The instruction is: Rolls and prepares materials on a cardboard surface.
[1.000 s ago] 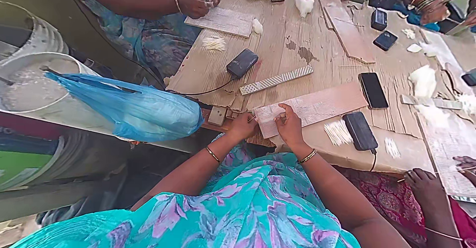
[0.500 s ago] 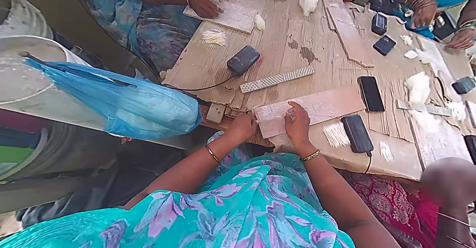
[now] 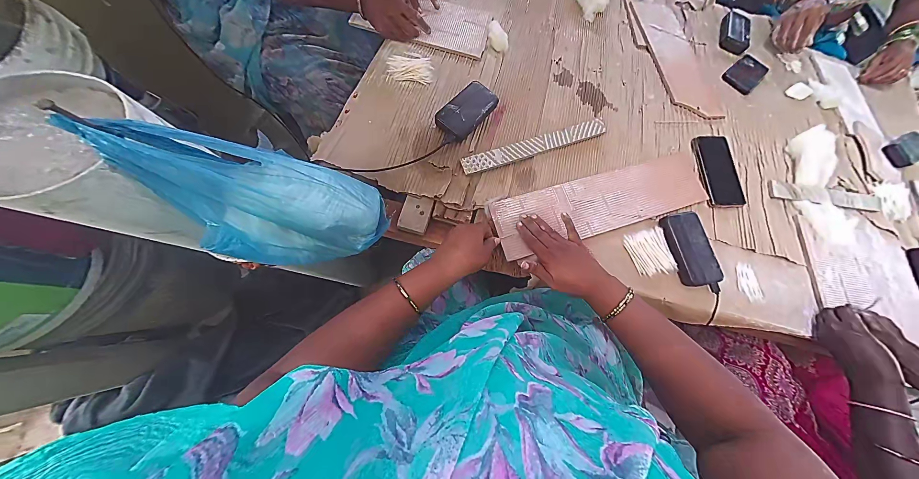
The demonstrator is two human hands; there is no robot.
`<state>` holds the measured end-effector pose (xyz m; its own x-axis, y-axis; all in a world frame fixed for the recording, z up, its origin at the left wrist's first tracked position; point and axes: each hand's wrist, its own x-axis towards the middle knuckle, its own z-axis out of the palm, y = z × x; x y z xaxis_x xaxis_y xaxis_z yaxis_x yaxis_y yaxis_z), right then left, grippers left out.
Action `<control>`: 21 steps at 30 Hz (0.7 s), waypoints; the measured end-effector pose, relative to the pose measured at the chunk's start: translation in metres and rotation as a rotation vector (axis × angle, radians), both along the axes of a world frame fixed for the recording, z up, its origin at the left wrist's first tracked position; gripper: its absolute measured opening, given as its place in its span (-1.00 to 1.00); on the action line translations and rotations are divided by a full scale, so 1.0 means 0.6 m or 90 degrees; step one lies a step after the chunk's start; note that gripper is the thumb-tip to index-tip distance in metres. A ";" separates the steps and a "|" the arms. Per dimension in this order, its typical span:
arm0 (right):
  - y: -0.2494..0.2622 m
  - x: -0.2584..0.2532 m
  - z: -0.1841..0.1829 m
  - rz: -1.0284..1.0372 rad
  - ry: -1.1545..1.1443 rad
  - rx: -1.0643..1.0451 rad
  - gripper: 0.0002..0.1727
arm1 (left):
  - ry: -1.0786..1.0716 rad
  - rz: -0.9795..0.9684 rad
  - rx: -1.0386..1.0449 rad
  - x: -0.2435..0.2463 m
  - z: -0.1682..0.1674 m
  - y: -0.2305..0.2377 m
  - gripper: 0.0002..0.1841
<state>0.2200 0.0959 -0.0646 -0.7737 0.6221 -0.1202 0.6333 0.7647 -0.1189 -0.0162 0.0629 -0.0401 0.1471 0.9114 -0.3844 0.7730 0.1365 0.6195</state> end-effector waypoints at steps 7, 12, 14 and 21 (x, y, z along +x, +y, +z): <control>-0.049 0.061 0.009 0.042 0.022 -0.008 -0.15 | -0.026 -0.064 -0.043 0.001 0.006 -0.014 -0.70; 0.002 0.037 0.010 -0.084 0.117 0.054 -0.19 | -0.060 0.009 0.000 -0.009 0.013 -0.001 -0.69; 0.026 0.007 0.005 -0.091 0.120 0.062 -0.21 | -0.047 0.020 0.026 -0.013 0.013 0.007 -0.69; 0.036 -0.031 -0.016 0.004 0.061 0.052 -0.15 | -0.003 -0.002 0.073 -0.018 -0.001 0.009 -0.73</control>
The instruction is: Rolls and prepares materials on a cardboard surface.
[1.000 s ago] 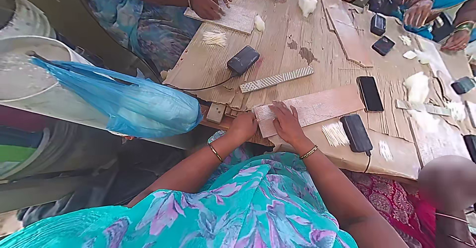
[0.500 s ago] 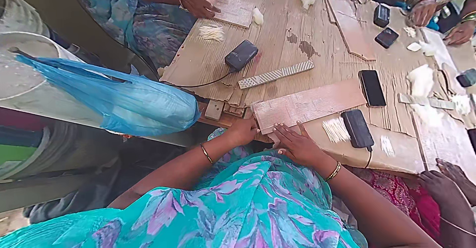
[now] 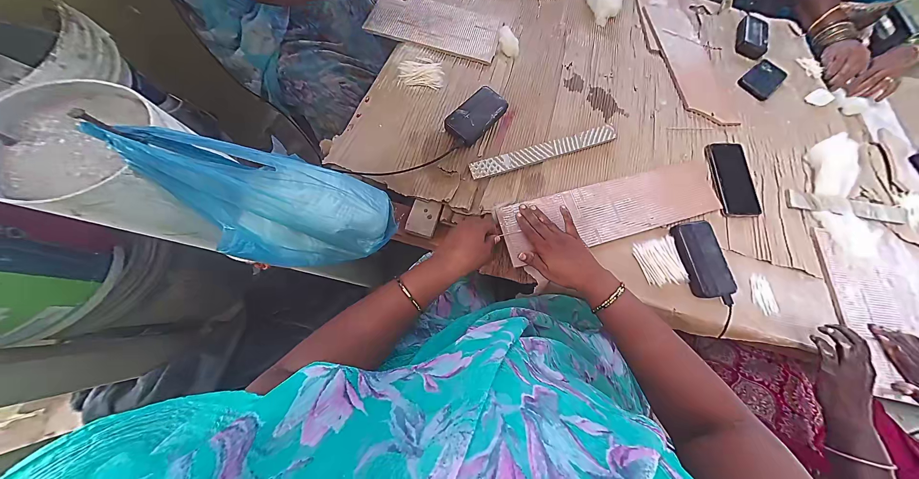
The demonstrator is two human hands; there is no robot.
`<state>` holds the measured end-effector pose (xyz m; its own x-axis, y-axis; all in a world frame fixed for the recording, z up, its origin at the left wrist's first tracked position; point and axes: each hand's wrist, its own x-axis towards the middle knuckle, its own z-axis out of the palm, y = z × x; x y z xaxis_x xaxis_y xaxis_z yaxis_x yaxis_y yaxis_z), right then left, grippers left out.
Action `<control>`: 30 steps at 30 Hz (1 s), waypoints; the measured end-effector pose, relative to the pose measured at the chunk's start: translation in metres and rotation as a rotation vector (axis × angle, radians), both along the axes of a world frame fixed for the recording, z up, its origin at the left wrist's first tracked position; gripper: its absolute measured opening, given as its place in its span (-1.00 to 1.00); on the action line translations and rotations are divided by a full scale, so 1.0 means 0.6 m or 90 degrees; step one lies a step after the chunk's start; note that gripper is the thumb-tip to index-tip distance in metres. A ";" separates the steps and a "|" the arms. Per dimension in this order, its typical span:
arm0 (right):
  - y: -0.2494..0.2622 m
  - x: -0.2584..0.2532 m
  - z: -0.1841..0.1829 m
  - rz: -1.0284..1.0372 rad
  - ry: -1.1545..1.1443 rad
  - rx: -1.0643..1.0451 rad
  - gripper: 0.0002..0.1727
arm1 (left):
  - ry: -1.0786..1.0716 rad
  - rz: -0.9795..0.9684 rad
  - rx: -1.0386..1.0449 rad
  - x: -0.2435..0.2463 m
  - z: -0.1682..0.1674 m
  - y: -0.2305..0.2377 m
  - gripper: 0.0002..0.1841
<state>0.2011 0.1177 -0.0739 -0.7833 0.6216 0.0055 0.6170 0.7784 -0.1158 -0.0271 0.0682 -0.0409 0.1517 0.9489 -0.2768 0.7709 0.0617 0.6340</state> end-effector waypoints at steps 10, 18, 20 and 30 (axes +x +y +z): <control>-0.082 0.097 0.037 0.014 -0.019 -0.033 -0.11 | -0.034 -0.090 -0.094 0.010 0.014 -0.021 -0.70; 0.011 0.017 0.013 -0.068 0.031 0.014 -0.19 | -0.005 -0.003 -0.011 0.003 0.010 -0.001 -0.69; 0.016 -0.001 0.009 -0.049 0.016 0.006 -0.19 | 0.017 -0.012 0.000 0.003 -0.002 0.002 -0.69; -0.106 0.073 0.044 0.013 -0.088 -0.149 -0.09 | 0.038 -0.145 -0.130 0.015 0.014 -0.016 -0.66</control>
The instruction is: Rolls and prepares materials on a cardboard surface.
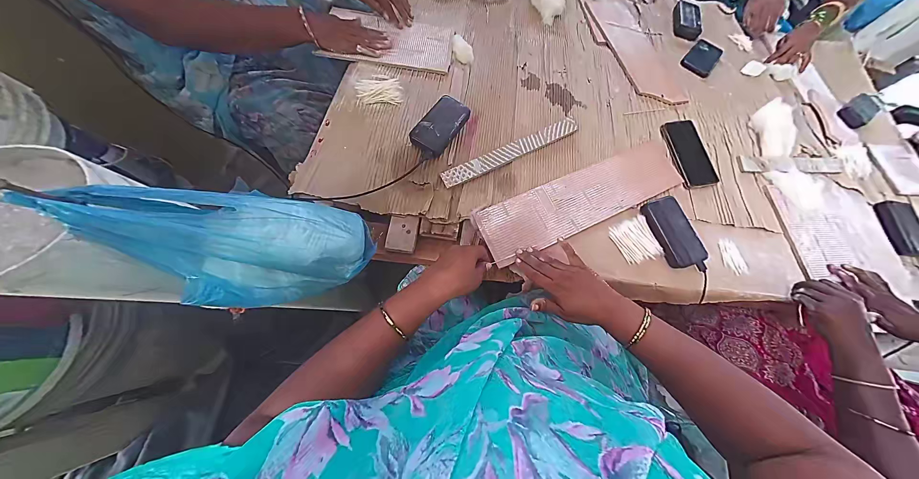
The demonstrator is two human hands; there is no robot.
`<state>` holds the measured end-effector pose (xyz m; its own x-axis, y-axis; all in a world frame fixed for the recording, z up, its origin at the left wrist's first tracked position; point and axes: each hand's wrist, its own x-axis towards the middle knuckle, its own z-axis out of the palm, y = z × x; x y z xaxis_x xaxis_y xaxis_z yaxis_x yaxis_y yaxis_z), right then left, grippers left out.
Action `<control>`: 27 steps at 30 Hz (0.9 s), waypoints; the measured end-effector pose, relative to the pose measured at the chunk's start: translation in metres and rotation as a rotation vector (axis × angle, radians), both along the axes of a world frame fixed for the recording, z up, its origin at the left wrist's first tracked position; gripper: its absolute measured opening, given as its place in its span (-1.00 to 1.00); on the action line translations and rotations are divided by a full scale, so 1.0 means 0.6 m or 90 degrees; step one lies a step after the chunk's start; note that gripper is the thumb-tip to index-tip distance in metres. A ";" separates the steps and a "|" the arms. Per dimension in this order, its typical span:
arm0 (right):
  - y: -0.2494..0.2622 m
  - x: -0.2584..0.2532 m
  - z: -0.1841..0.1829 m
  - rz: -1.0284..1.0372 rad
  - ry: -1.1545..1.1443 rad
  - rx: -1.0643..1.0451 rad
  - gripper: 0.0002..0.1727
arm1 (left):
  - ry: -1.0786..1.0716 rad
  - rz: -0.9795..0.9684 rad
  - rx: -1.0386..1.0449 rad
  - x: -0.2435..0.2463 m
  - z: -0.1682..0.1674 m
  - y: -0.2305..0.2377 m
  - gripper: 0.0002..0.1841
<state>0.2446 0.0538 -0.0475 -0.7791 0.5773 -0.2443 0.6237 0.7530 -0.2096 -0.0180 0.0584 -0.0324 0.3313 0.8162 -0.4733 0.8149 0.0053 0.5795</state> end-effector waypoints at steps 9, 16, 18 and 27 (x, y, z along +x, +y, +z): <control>0.081 -0.031 -0.012 -0.119 0.136 0.172 -0.17 | -0.007 0.142 0.063 0.001 0.006 0.020 -0.65; 0.098 -0.079 -0.019 -0.114 0.106 0.021 -0.20 | 0.054 0.078 0.108 0.005 -0.004 0.023 -0.61; 0.084 -0.071 -0.024 -0.106 0.113 0.021 -0.18 | 0.051 0.077 0.129 0.004 -0.021 0.025 -0.63; -0.004 -0.020 -0.021 -0.054 0.118 0.039 -0.22 | 0.062 0.040 0.140 0.020 -0.033 -0.011 -0.69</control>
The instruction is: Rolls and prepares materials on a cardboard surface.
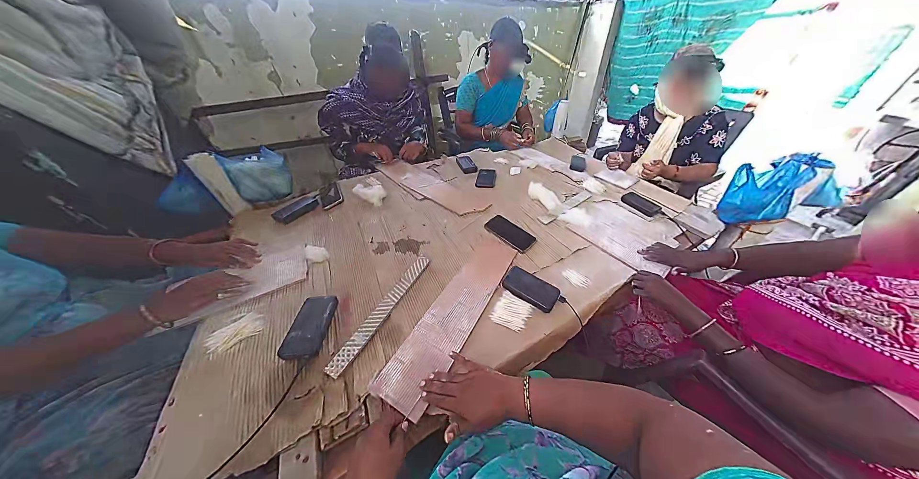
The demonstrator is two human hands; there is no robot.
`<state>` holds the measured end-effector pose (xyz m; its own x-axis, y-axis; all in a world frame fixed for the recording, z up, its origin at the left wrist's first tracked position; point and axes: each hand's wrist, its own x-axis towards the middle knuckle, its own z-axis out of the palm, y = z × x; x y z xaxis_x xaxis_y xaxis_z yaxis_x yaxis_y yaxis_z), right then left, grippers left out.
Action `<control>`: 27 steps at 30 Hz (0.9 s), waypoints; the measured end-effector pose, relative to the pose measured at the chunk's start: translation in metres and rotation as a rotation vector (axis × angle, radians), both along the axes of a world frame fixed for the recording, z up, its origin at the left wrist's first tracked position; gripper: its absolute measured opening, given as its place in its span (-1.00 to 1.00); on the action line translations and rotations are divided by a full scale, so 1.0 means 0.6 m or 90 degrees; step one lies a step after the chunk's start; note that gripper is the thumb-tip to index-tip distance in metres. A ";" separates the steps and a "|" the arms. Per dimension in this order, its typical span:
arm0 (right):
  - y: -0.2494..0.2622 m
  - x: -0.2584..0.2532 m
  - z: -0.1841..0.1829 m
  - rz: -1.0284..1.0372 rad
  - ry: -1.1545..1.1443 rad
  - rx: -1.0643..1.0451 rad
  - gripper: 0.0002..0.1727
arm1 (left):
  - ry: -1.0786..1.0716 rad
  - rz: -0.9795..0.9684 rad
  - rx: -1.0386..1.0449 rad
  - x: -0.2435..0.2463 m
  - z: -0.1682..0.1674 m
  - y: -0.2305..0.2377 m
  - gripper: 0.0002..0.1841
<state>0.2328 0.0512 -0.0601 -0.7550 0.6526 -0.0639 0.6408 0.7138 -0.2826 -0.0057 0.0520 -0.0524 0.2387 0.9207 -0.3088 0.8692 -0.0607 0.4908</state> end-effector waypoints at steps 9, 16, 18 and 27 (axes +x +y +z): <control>0.046 -0.047 0.021 -0.055 0.060 0.054 -0.21 | -0.012 0.082 0.075 -0.026 0.006 0.016 -0.64; 0.107 -0.111 0.002 -0.053 0.019 0.014 -0.20 | 0.028 0.087 0.105 -0.032 0.002 0.023 -0.68; 0.102 -0.105 -0.008 -0.048 0.010 0.013 -0.18 | 0.035 0.068 0.098 -0.035 -0.007 0.020 -0.68; 0.032 -0.053 -0.016 -0.017 0.000 -0.002 -0.16 | 0.015 0.020 0.046 -0.014 -0.002 0.002 -0.66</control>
